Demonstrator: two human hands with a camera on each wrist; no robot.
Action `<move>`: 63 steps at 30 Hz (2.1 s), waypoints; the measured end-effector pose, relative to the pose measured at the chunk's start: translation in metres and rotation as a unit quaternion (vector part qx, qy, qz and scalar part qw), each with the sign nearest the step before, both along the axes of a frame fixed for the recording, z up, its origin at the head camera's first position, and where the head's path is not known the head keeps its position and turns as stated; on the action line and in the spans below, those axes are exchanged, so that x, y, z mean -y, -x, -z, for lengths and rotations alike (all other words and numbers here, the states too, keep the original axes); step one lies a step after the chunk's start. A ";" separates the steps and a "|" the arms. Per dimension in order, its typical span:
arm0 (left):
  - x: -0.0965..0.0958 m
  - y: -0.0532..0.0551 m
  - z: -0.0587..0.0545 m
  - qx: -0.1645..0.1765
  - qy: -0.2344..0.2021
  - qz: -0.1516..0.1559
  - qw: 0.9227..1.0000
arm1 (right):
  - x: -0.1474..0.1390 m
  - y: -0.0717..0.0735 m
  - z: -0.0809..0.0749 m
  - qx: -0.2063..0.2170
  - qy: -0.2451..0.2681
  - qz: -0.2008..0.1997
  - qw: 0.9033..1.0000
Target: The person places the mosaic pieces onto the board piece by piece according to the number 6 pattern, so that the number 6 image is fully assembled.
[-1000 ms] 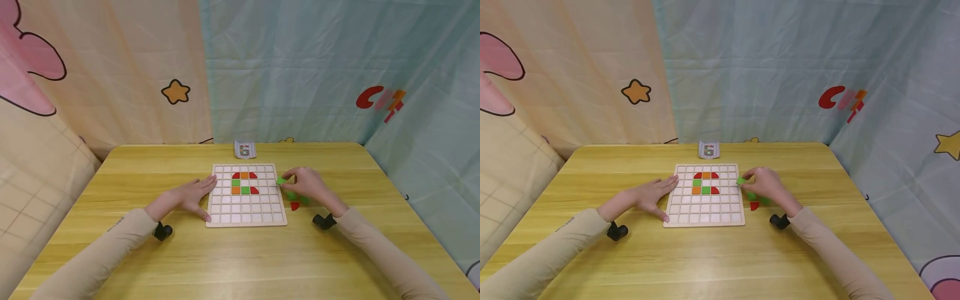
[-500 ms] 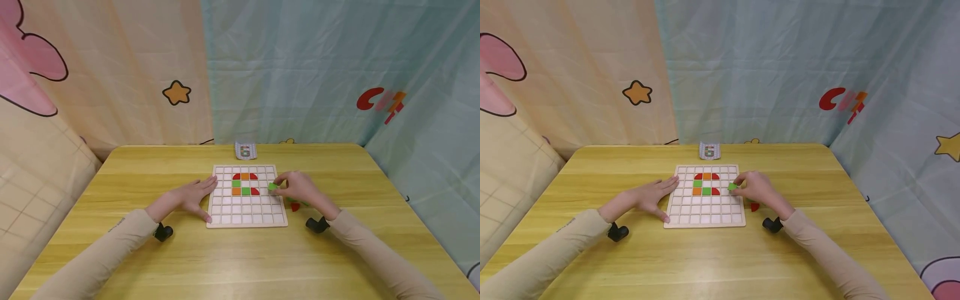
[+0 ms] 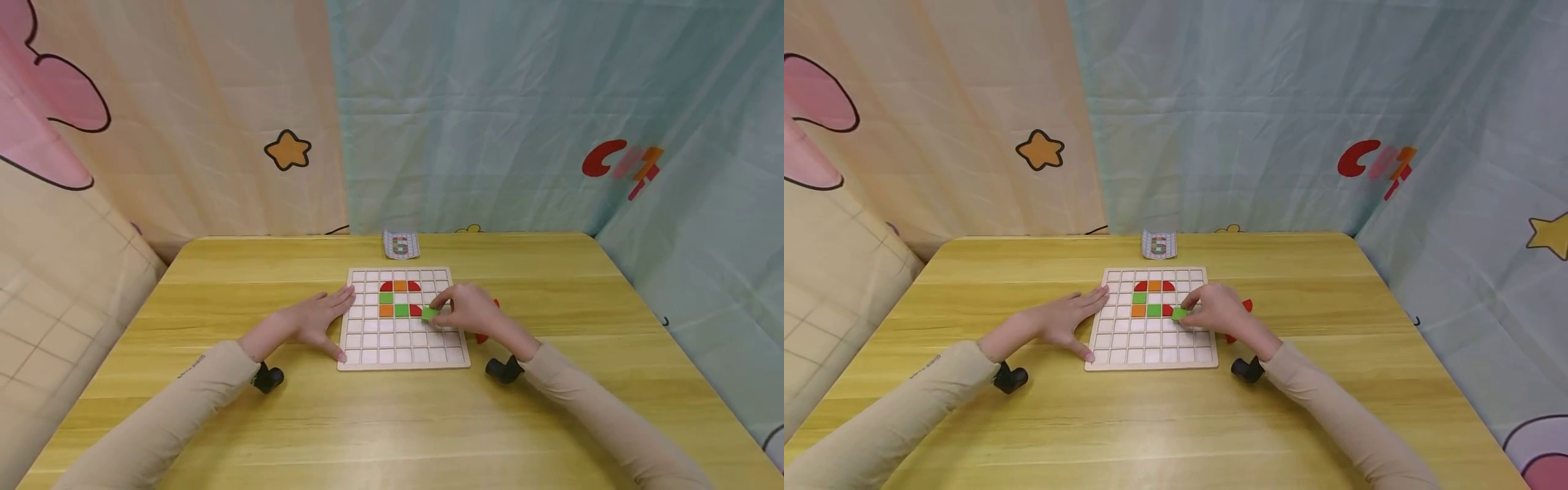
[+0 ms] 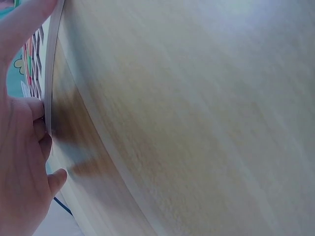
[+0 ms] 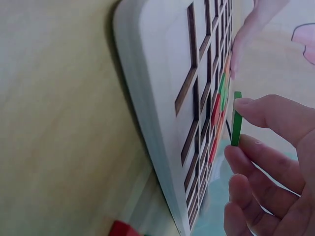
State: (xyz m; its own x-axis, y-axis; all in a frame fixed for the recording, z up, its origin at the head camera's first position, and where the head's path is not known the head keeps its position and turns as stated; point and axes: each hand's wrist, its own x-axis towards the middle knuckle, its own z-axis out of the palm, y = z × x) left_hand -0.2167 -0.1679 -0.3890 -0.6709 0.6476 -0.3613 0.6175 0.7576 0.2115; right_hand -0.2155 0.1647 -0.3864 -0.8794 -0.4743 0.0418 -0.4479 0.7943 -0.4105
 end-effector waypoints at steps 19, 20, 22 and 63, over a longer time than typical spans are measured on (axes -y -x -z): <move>0.001 0.001 -0.001 0.001 -0.006 0.006 1.000 | 0.016 0.000 0.006 0.050 0.004 -0.019 0.999; 0.001 0.001 -0.001 0.001 -0.006 0.006 1.000 | 0.016 0.000 0.006 0.052 0.005 -0.020 0.998; 0.001 0.000 -0.001 0.002 -0.006 0.005 1.000 | 0.016 -0.001 0.007 0.057 0.008 -0.024 0.998; 0.004 -0.001 0.000 -0.001 -0.028 0.002 1.000 | -0.007 -0.003 0.005 0.062 0.051 -0.011 0.997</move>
